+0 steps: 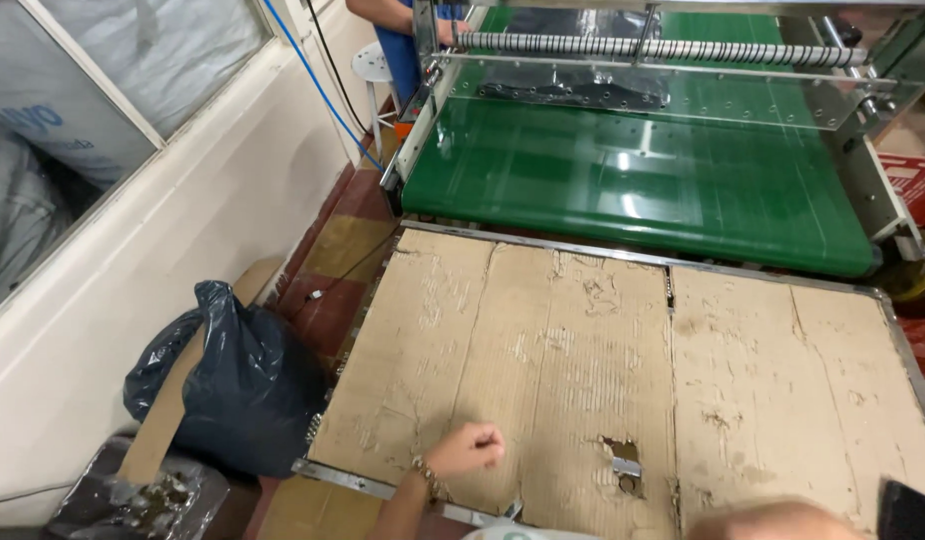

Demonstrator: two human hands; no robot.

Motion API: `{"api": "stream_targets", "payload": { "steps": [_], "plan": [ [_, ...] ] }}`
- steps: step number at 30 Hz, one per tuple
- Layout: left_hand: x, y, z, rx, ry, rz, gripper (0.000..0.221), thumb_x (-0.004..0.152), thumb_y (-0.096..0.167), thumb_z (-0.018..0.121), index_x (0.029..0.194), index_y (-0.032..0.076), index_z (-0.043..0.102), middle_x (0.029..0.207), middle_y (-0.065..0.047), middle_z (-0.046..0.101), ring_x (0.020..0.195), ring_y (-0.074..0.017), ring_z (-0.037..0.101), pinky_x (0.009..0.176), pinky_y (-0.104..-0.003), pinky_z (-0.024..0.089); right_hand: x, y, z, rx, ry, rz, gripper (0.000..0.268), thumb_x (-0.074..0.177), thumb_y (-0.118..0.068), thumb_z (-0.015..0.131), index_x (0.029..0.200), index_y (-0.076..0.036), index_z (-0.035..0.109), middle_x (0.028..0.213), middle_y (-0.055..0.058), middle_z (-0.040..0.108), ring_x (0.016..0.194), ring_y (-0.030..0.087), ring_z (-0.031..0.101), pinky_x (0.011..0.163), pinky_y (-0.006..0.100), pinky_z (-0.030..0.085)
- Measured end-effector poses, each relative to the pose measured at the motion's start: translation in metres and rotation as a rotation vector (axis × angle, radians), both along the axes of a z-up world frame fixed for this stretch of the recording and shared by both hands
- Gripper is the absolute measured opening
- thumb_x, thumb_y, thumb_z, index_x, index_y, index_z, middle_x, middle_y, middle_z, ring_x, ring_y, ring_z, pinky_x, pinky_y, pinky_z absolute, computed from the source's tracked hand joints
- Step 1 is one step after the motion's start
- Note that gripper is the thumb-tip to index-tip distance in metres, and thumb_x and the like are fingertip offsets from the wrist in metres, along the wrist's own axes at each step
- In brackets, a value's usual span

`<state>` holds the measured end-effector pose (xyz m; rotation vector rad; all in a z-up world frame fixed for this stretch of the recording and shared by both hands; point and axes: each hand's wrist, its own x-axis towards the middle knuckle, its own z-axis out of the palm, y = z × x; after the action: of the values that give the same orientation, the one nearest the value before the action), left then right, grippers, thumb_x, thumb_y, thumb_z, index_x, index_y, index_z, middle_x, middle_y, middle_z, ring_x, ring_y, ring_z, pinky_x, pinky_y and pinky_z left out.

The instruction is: Folding plastic bags produced by a machine and placing them into a storage basket

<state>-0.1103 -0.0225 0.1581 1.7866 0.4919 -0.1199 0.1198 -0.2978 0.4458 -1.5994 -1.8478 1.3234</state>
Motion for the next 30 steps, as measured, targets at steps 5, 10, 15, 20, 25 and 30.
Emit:
{"api": "stream_targets", "payload": {
  "steps": [5,10,15,20,25,30],
  "plan": [
    [0.046,0.015,-0.043,0.167,-0.114,0.006,0.019,0.098,0.018,0.058,0.080,0.021,0.056,0.076,0.009,0.057,0.071,-0.0063,0.053,0.069,-0.027,0.043,0.088,0.046,-0.167,0.010,0.056,-0.028,0.048,0.084,-0.071,0.063,0.083,-0.024,0.073,0.085,-0.008,0.072,0.078,0.008,0.071,0.077,0.027,0.062],
    [0.107,0.029,-0.091,0.263,-0.219,0.099,0.009,0.098,0.025,0.069,0.100,0.018,0.072,0.087,-0.003,0.075,0.088,-0.0198,0.071,0.078,-0.034,0.055,0.165,0.057,-0.388,-0.022,-0.796,-0.747,0.065,0.090,-0.076,0.056,0.136,-0.030,0.060,0.138,0.000,0.062,0.130,0.032,0.060,0.103,0.052,0.053],
    [0.181,0.060,-0.132,0.249,-0.218,0.149,0.014,0.096,0.028,0.066,0.104,0.017,0.072,0.093,-0.008,0.075,0.094,-0.0253,0.071,0.084,-0.039,0.056,0.125,0.052,-0.423,0.223,-1.047,-0.999,0.068,0.094,-0.067,0.052,0.148,-0.025,0.053,0.151,0.004,0.053,0.142,0.031,0.049,0.110,0.052,0.045],
    [0.242,0.100,-0.129,0.239,-0.244,0.257,0.018,0.096,0.030,0.064,0.104,0.016,0.072,0.090,-0.008,0.075,0.094,-0.0256,0.071,0.084,-0.041,0.057,0.104,0.044,-0.413,0.387,-1.134,-1.043,0.053,0.099,-0.053,0.052,0.145,-0.025,0.057,0.148,-0.001,0.057,0.139,0.022,0.050,0.112,0.042,0.039],
    [0.301,0.152,-0.118,0.492,0.029,0.252,0.011,0.089,0.031,0.061,0.092,0.024,0.068,0.088,0.002,0.075,0.080,-0.0195,0.068,0.072,-0.038,0.050,0.097,0.047,-0.390,0.482,-0.947,-1.046,0.047,0.104,-0.033,0.045,0.144,-0.011,0.058,0.147,0.011,0.059,0.136,0.032,0.051,0.111,0.048,0.038],
    [0.339,0.205,-0.110,0.553,0.049,0.182,0.012,0.089,0.036,0.061,0.089,0.024,0.066,0.089,0.001,0.075,0.081,-0.0233,0.068,0.069,-0.041,0.048,0.097,0.050,-0.388,0.397,-0.916,-1.073,0.047,0.103,-0.032,0.043,0.143,-0.013,0.058,0.149,0.009,0.058,0.138,0.029,0.050,0.114,0.047,0.036]
  ]
}}
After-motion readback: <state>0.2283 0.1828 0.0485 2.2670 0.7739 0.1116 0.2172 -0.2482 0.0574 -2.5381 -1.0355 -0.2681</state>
